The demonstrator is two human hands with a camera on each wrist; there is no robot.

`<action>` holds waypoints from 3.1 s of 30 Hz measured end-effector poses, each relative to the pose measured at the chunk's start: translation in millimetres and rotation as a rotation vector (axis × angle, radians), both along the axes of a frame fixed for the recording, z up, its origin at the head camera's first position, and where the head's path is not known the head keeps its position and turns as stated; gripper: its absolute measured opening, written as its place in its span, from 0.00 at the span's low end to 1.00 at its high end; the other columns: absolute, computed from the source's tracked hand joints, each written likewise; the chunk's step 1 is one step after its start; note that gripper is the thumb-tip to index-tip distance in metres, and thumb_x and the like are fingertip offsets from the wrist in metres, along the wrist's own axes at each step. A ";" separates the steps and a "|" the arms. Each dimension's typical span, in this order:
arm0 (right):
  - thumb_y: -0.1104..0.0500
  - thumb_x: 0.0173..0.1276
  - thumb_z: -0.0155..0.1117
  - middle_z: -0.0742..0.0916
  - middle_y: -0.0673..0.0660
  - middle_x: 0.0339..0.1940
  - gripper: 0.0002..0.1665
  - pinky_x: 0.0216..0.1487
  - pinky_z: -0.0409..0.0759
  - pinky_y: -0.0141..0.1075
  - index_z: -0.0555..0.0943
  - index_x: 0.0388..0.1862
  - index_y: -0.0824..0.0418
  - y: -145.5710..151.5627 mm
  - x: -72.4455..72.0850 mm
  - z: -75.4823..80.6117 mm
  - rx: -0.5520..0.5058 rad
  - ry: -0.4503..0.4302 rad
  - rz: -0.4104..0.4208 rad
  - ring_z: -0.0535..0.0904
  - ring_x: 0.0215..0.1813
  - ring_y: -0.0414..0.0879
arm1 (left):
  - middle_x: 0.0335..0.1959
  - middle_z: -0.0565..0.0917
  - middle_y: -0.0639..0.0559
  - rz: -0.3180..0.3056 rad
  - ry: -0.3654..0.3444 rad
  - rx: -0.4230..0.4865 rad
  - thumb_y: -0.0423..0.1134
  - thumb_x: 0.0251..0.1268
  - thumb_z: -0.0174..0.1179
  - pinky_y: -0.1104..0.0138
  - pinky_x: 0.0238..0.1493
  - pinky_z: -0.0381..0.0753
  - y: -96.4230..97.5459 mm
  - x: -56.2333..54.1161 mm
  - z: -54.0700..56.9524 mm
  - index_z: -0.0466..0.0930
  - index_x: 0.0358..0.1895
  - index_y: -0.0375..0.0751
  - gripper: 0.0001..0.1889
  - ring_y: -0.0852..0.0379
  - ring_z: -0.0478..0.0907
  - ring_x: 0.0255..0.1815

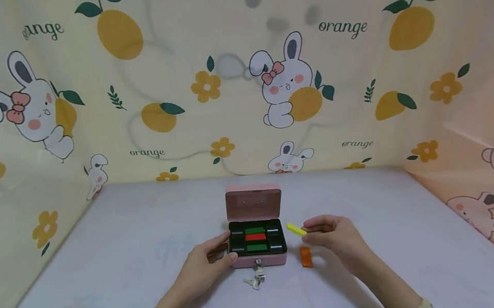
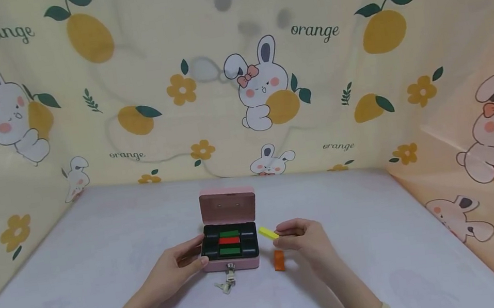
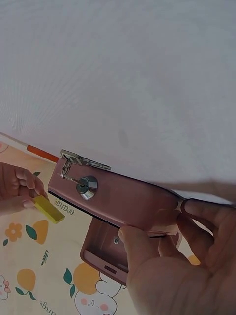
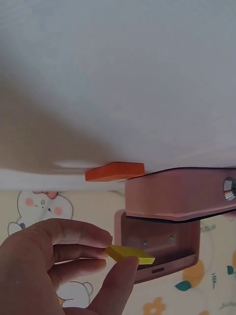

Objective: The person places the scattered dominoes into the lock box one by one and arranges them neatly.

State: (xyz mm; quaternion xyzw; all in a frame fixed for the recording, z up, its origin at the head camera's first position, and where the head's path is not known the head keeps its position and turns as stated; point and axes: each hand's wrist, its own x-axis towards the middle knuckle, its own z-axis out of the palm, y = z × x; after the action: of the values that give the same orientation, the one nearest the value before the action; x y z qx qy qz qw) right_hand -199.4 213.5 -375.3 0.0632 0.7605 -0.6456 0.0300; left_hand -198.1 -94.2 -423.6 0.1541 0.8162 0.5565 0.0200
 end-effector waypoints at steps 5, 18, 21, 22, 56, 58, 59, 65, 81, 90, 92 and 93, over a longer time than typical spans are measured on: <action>0.71 0.56 0.73 0.86 0.61 0.41 0.20 0.50 0.84 0.42 0.82 0.49 0.71 -3.8 1.4 -2.0 -0.010 -0.006 0.003 0.82 0.42 0.53 | 0.63 0.76 0.42 -0.005 0.010 0.004 0.42 0.64 0.67 0.60 0.63 0.73 -0.1 0.2 -0.5 0.68 0.71 0.38 0.33 0.47 0.72 0.65; 0.71 0.56 0.74 0.86 0.60 0.40 0.17 0.49 0.85 0.40 0.83 0.46 0.70 -14.1 3.9 -3.2 -0.002 0.007 0.002 0.81 0.43 0.53 | 0.64 0.76 0.43 0.006 -0.012 0.019 0.42 0.63 0.68 0.59 0.64 0.72 -0.2 -1.3 -1.4 0.70 0.70 0.40 0.33 0.47 0.72 0.65; 0.72 0.56 0.73 0.87 0.59 0.40 0.16 0.49 0.84 0.38 0.84 0.45 0.68 -19.0 5.2 -4.1 0.021 0.016 0.006 0.81 0.43 0.52 | 0.64 0.76 0.43 0.007 -0.015 0.022 0.42 0.64 0.68 0.59 0.64 0.72 -0.2 -1.6 -1.2 0.69 0.71 0.40 0.33 0.47 0.72 0.65; 0.72 0.56 0.73 0.87 0.59 0.39 0.15 0.48 0.84 0.37 0.84 0.44 0.68 -20.7 6.2 -4.3 0.029 0.020 0.011 0.81 0.42 0.52 | 0.64 0.76 0.43 0.006 -0.015 0.021 0.42 0.64 0.68 0.59 0.64 0.72 -0.2 -1.6 -1.1 0.69 0.71 0.40 0.33 0.46 0.72 0.65; 0.71 0.50 0.78 0.85 0.53 0.37 0.13 0.33 0.80 0.35 0.87 0.34 0.60 -69.5 -10.3 -1.4 0.304 0.111 0.142 0.75 0.36 0.51 | 0.65 0.75 0.42 -0.009 -0.001 -0.007 0.44 0.66 0.66 0.59 0.64 0.73 0.8 -1.2 -1.2 0.68 0.71 0.39 0.33 0.46 0.71 0.65; 0.70 0.51 0.78 0.85 0.53 0.38 0.13 0.33 0.80 0.35 0.87 0.34 0.59 -70.5 -10.3 -1.3 0.312 0.115 0.143 0.75 0.36 0.51 | 0.65 0.75 0.42 -0.006 0.000 -0.006 0.44 0.66 0.66 0.59 0.64 0.73 0.5 -1.0 -1.8 0.68 0.71 0.39 0.33 0.46 0.72 0.65; 0.70 0.51 0.78 0.84 0.53 0.38 0.13 0.33 0.80 0.35 0.87 0.34 0.59 -70.8 -10.4 -1.2 0.316 0.116 0.144 0.74 0.37 0.51 | 0.65 0.75 0.42 -0.004 0.001 -0.005 0.44 0.66 0.66 0.59 0.64 0.73 0.4 -1.0 -2.0 0.68 0.71 0.39 0.33 0.47 0.72 0.65; 0.70 0.51 0.78 0.84 0.54 0.38 0.12 0.36 0.81 0.35 0.87 0.34 0.59 -71.4 -11.1 -1.9 0.310 0.111 0.151 0.75 0.40 0.52 | 0.65 0.75 0.43 0.007 -0.012 -0.004 0.45 0.65 0.67 0.58 0.64 0.72 -0.9 -2.3 -3.6 0.69 0.71 0.41 0.33 0.47 0.72 0.65; 0.66 0.52 0.78 0.86 0.54 0.42 0.13 0.45 0.82 0.41 0.88 0.37 0.60 -55.5 -7.3 2.8 0.219 0.071 0.167 0.79 0.40 0.54 | 0.65 0.75 0.44 0.013 -0.019 -0.011 0.45 0.66 0.66 0.58 0.64 0.72 1.0 -2.7 -2.8 0.69 0.71 0.42 0.32 0.47 0.71 0.66; 0.67 0.57 0.74 0.87 0.61 0.45 0.14 0.46 0.82 0.42 0.85 0.44 0.67 -4.3 4.3 11.7 0.093 0.005 0.134 0.83 0.42 0.50 | 0.64 0.76 0.43 0.018 -0.008 -0.007 0.44 0.65 0.67 0.58 0.64 0.73 2.4 -0.3 0.7 0.69 0.71 0.40 0.32 0.46 0.72 0.64; 0.67 0.58 0.73 0.87 0.61 0.47 0.15 0.46 0.83 0.41 0.85 0.45 0.68 6.0 3.3 9.6 0.079 -0.009 0.153 0.83 0.42 0.50 | 0.63 0.76 0.42 0.019 -0.002 -0.008 0.44 0.65 0.67 0.58 0.63 0.74 2.3 0.2 1.4 0.69 0.70 0.39 0.32 0.46 0.73 0.64; 0.68 0.58 0.73 0.87 0.62 0.48 0.16 0.45 0.83 0.40 0.84 0.46 0.69 10.2 2.3 8.2 0.076 -0.013 0.165 0.83 0.43 0.50 | 0.63 0.76 0.42 0.022 -0.001 -0.007 0.44 0.65 0.67 0.58 0.63 0.74 2.2 0.2 1.4 0.70 0.70 0.39 0.32 0.46 0.73 0.64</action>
State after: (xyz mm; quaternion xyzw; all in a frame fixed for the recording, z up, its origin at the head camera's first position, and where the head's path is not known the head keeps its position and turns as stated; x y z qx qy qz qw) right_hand -197.1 223.7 -367.1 0.0057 0.7869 -0.6111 0.0858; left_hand -197.9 -91.9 -422.2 0.1448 0.8199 0.5537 0.0150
